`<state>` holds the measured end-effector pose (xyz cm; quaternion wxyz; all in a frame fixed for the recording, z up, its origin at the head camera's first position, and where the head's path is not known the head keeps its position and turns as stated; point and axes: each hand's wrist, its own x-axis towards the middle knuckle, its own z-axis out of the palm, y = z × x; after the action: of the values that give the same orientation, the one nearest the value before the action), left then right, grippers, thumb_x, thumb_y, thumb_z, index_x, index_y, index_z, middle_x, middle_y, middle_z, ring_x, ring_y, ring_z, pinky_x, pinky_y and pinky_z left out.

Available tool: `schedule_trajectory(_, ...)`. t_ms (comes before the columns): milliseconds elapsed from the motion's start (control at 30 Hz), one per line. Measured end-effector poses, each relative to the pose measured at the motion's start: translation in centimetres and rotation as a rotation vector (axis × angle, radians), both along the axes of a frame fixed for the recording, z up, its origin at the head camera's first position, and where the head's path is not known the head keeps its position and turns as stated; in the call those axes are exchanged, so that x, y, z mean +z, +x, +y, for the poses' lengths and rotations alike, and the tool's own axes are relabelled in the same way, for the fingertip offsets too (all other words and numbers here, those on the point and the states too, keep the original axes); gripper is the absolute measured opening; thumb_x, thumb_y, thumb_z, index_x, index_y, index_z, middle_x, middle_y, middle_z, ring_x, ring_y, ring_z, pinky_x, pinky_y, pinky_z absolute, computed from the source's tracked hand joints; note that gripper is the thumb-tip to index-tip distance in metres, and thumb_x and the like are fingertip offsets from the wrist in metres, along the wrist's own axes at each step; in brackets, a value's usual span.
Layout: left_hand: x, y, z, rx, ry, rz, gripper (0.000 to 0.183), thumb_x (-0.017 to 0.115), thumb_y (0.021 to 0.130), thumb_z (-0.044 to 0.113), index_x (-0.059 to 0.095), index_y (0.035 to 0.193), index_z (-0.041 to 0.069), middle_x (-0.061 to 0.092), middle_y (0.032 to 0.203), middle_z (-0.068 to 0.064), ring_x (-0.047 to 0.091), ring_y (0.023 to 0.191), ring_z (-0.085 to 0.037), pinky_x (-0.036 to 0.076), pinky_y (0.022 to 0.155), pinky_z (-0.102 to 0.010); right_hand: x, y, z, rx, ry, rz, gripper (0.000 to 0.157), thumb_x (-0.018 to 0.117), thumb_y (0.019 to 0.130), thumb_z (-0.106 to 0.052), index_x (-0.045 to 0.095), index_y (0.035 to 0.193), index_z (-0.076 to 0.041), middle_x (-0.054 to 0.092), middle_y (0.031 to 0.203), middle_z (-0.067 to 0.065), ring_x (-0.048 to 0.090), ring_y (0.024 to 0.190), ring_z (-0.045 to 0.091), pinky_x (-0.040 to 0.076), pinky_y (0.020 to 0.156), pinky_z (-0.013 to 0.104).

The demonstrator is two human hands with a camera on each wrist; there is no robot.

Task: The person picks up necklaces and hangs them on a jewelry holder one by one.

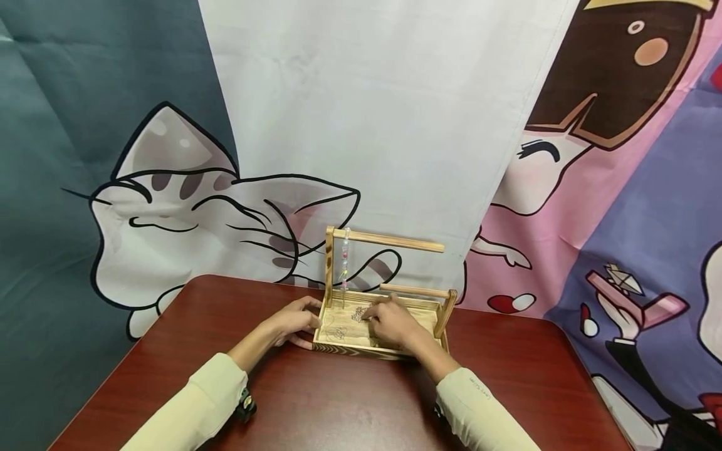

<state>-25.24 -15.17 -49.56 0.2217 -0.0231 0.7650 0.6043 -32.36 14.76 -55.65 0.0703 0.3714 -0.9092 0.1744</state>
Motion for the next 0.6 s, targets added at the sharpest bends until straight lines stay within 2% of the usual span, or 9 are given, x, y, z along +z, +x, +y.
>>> schedule_trajectory(133, 0.0, 0.0, -0.1, 0.005, -0.003, -0.003, 0.064, 0.064, 0.096, 0.002, 0.048, 0.157, 0.002, 0.074, 0.120, -0.022, 0.074, 0.106, -0.031, 0.073, 0.071, -0.045, 1.0, 0.3, -0.1, -0.056, 0.006, 0.008, 0.032, 0.062, 0.095, -0.015, 0.088, 0.112, -0.022, 0.086, 0.114, -0.001, 0.076, 0.118, 0.028, 0.049, 0.116, 0.057)
schedule_trajectory(200, 0.0, 0.1, -0.1, 0.002, -0.005, 0.000, 0.064, 0.064, 0.095, 0.002, 0.048, 0.157, 0.002, 0.074, 0.121, -0.022, 0.074, 0.106, -0.031, 0.073, 0.071, -0.046, 2.7, 1.4, -0.5, -0.069, 0.022, -0.024, 0.031, 0.063, 0.095, -0.013, 0.088, 0.113, -0.019, 0.086, 0.115, 0.003, 0.075, 0.122, 0.032, 0.049, 0.121, 0.063)
schedule_trajectory(233, 0.0, 0.1, -0.1, 0.002, -0.006, 0.001, 0.064, 0.063, 0.095, 0.002, 0.048, 0.158, 0.002, 0.073, 0.121, -0.023, 0.074, 0.107, -0.032, 0.073, 0.071, -0.046, 2.6, 1.3, -0.5, -0.061, 0.020, -0.017, 0.033, 0.062, 0.095, -0.013, 0.088, 0.114, -0.020, 0.085, 0.115, 0.003, 0.075, 0.122, 0.032, 0.049, 0.122, 0.063)
schedule_trajectory(300, 0.1, 0.1, -0.1, 0.003, -0.005, 0.001, 0.064, 0.063, 0.095, 0.001, 0.048, 0.158, 0.002, 0.073, 0.122, -0.022, 0.074, 0.108, -0.033, 0.073, 0.071, -0.046, 3.6, 2.1, -0.8, -0.070, 0.019, -0.053, 0.031, 0.063, 0.095, -0.012, 0.088, 0.113, -0.017, 0.085, 0.116, 0.007, 0.074, 0.126, 0.036, 0.045, 0.127, 0.068)
schedule_trajectory(367, 0.1, 0.2, -0.1, 0.002, -0.001, 0.002, 0.064, 0.063, 0.095, 0.001, 0.048, 0.157, 0.002, 0.072, 0.122, -0.022, 0.073, 0.109, -0.033, 0.073, 0.071, -0.047, 2.5, 1.3, -0.6, -0.095, 0.018, -0.067, 0.027, 0.064, 0.095, -0.016, 0.088, 0.107, -0.019, 0.085, 0.113, 0.005, 0.074, 0.125, 0.037, 0.041, 0.130, 0.070)
schedule_trajectory(433, 0.2, 0.1, -0.1, 0.002, 0.001, 0.002, 0.064, 0.063, 0.094, 0.001, 0.048, 0.157, 0.003, 0.072, 0.123, -0.022, 0.073, 0.109, -0.033, 0.073, 0.071, -0.047, 1.7, 0.5, -0.4, -0.114, 0.006, -0.061, 0.024, 0.064, 0.096, -0.020, 0.088, 0.101, -0.018, 0.085, 0.106, 0.004, 0.075, 0.119, 0.036, 0.045, 0.128, 0.067)
schedule_trajectory(467, 0.2, 0.1, 0.0, 0.003, 0.002, 0.000, 0.064, 0.063, 0.094, 0.001, 0.048, 0.157, 0.003, 0.072, 0.123, -0.022, 0.073, 0.108, -0.033, 0.073, 0.071, -0.046, 2.4, 0.8, -0.4, -0.134, 0.000, -0.094, 0.021, 0.066, 0.097, -0.020, 0.087, 0.098, -0.016, 0.085, 0.102, 0.005, 0.076, 0.114, 0.037, 0.047, 0.126, 0.067)
schedule_trajectory(533, 0.2, 0.1, 0.0, 0.001, 0.003, 0.001, 0.064, 0.063, 0.095, 0.001, 0.048, 0.157, 0.003, 0.072, 0.125, -0.023, 0.073, 0.109, -0.033, 0.073, 0.071, -0.047, 1.8, 0.1, -0.3, -0.153, -0.007, -0.092, 0.021, 0.066, 0.097, -0.024, 0.085, 0.093, -0.018, 0.083, 0.095, 0.003, 0.077, 0.103, 0.033, 0.057, 0.116, 0.061)
schedule_trajectory(600, 0.2, 0.1, 0.0, 0.000, 0.000, 0.000, 0.064, 0.063, 0.095, 0.002, 0.048, 0.157, 0.003, 0.071, 0.127, -0.024, 0.073, 0.109, -0.034, 0.073, 0.071, -0.047, 2.6, 0.5, -0.6, -0.166, 0.000, -0.089, 0.020, 0.068, 0.098, -0.025, 0.086, 0.094, -0.017, 0.083, 0.092, 0.002, 0.077, 0.091, 0.027, 0.065, 0.100, 0.054)
